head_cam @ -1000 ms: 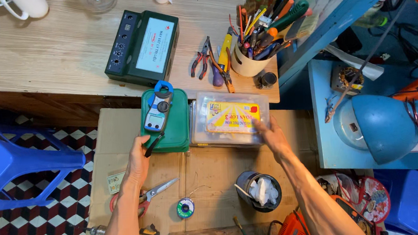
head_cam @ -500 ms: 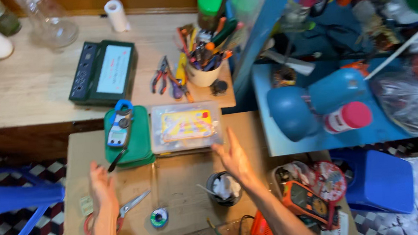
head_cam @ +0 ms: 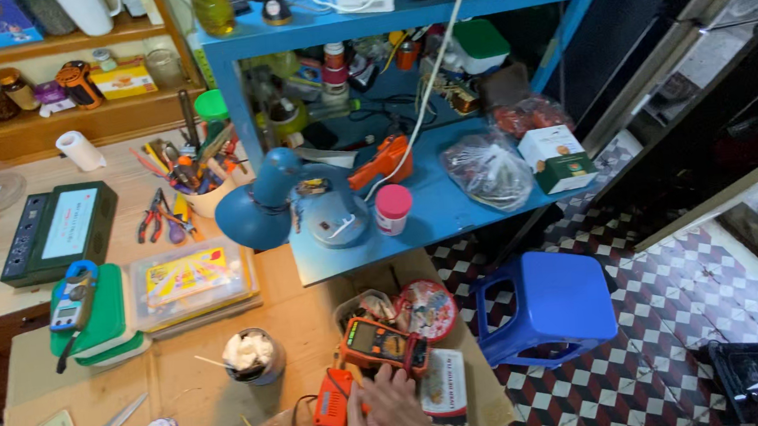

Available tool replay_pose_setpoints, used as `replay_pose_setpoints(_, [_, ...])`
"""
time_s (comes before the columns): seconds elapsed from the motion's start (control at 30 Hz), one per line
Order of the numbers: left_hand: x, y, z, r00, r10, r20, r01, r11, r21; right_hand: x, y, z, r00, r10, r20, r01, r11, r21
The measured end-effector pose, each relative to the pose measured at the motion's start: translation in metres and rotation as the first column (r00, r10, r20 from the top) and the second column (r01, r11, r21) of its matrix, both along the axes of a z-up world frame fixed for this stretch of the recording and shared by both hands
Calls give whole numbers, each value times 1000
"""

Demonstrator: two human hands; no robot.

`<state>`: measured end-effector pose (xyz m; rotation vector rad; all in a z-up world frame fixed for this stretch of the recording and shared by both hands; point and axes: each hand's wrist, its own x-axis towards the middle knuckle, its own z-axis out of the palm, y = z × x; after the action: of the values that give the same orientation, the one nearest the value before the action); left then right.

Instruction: The person organizes tools on a workbench, then retrieves a black electronic device and places it on the table. They use a cordless drill to remove screws from the device's back panel, collect the screws in a small tin, and continue unscrewing multiple fasteners.

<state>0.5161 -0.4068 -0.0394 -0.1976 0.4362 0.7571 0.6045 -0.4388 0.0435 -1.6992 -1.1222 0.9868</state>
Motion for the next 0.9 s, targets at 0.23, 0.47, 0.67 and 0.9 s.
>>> replay_pose_setpoints(0.23, [81,-98,183,818,-414,-399,574,626,527,209,-115,-37,851,223,475,-65,943,-325])
replay_pose_setpoints(0.47, [127,-89,161,737,-50,-674,562,599,570,223,-54,11,971,85,223,-52,987,-151])
replay_pose_setpoints(0.67, [155,-42,121,678,48,-734,339,865,370,258,-19,65,992,-20,124,46,978,-206])
replay_pose_setpoints(0.9, [187,-13,131,632,134,-763,314,856,410,356,36,97,918,-323,232,350,933,-85])
